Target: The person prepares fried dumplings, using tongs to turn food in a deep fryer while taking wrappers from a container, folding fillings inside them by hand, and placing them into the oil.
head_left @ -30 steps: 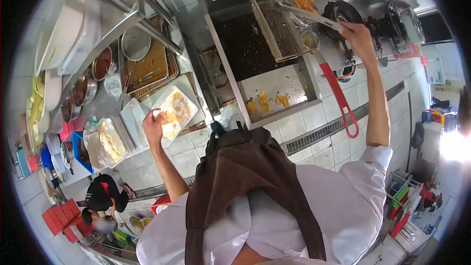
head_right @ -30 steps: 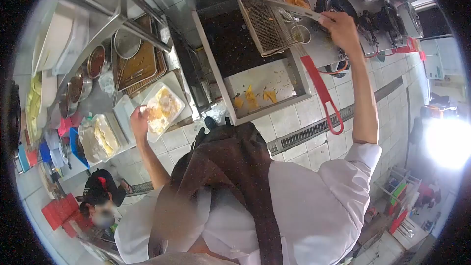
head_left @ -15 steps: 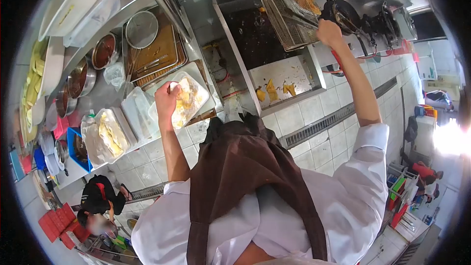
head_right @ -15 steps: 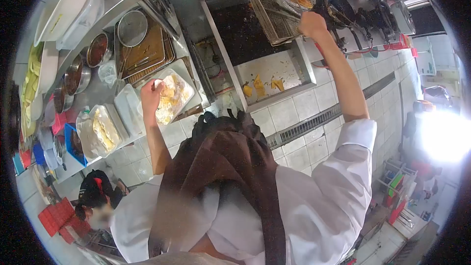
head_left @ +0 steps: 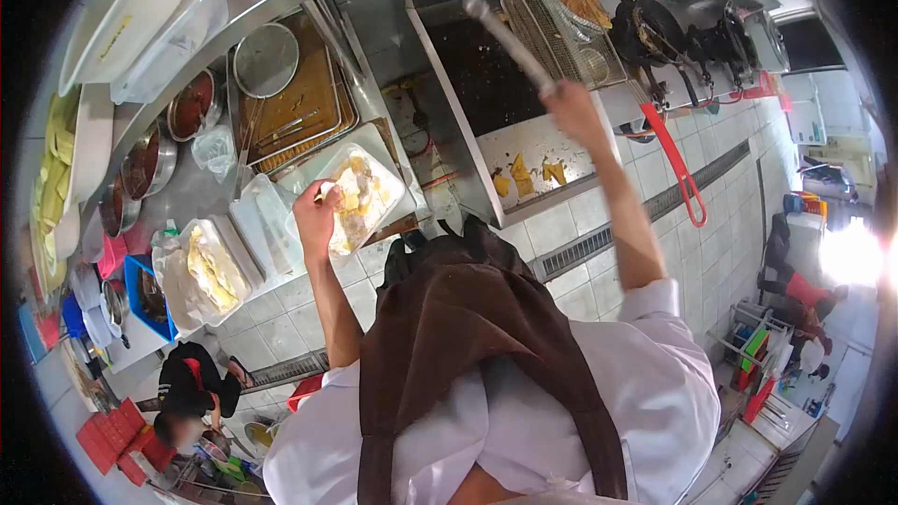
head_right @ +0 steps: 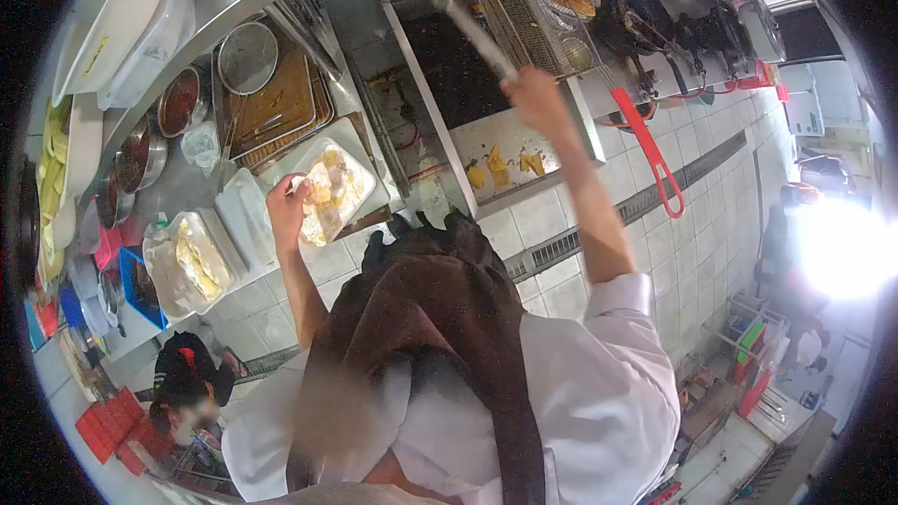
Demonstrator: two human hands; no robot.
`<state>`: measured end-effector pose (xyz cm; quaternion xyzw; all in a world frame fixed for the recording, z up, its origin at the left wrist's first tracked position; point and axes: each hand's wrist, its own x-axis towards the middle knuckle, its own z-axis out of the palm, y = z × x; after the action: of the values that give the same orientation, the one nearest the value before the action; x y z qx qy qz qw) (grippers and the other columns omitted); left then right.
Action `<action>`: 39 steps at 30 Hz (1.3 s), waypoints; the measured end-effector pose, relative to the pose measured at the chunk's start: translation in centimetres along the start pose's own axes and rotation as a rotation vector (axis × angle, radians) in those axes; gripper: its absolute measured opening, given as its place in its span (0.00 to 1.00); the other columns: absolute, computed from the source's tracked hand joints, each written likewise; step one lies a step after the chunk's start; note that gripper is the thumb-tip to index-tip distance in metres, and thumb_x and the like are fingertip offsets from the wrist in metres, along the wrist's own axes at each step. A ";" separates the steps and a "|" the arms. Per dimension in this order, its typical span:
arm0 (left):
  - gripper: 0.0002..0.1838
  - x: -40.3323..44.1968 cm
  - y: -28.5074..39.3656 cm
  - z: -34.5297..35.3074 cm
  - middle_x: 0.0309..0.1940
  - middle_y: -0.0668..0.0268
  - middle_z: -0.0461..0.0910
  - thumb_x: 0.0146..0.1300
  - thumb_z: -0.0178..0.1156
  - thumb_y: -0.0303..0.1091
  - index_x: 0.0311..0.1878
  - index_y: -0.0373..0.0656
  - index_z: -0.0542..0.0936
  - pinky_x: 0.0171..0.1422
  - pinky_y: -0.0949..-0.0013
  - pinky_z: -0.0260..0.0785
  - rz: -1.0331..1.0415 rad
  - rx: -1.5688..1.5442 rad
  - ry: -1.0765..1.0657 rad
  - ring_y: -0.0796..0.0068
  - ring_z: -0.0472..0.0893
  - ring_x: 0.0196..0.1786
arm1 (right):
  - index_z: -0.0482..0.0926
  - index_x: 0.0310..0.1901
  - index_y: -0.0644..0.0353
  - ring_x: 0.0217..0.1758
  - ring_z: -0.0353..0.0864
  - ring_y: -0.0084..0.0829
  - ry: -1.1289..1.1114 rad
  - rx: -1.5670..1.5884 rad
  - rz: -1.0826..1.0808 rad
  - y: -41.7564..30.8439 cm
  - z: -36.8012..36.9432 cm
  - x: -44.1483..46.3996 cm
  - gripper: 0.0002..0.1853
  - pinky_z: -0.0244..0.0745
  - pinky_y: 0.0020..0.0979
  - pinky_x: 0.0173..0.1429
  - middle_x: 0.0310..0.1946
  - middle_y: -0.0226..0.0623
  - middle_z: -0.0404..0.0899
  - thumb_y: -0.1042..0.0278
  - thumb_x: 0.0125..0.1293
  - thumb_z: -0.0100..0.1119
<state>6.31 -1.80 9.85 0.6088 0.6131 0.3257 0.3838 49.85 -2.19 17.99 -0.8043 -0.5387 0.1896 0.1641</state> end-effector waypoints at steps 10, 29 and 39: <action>0.08 -3.1 -1.6 -0.7 0.15 0.73 0.64 0.58 0.62 0.31 0.38 0.37 0.81 0.22 0.76 0.53 -0.138 0.082 0.038 0.85 0.60 0.19 | 0.65 0.24 0.59 0.11 0.62 0.24 0.155 1.200 0.616 4.0 21.5 14.1 0.13 0.54 0.28 0.12 0.14 0.32 0.65 0.67 0.64 0.54; 0.08 -1.1 -2.8 -0.9 0.15 0.77 0.59 0.56 0.61 0.27 0.40 0.38 0.82 0.23 0.76 0.48 -0.117 -0.037 0.012 0.86 0.56 0.20 | 0.66 0.41 0.70 0.37 0.80 0.55 0.246 -0.003 0.148 0.9 15.7 3.7 0.13 0.77 0.47 0.40 0.31 0.57 0.78 0.72 0.58 0.54; 0.07 2.1 -0.4 0.5 0.18 0.73 0.70 0.56 0.61 0.27 0.39 0.37 0.81 0.26 0.77 0.58 0.062 -0.061 -0.089 0.85 0.64 0.22 | 0.70 0.41 0.71 0.34 0.80 0.51 0.180 -0.187 -0.072 -1.7 3.8 -1.9 0.10 0.76 0.44 0.37 0.28 0.53 0.78 0.76 0.57 0.50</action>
<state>6.64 0.26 9.08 0.6295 0.5662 0.3282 0.4188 45.96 -3.07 15.69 -0.8100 -0.5656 0.0598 0.1428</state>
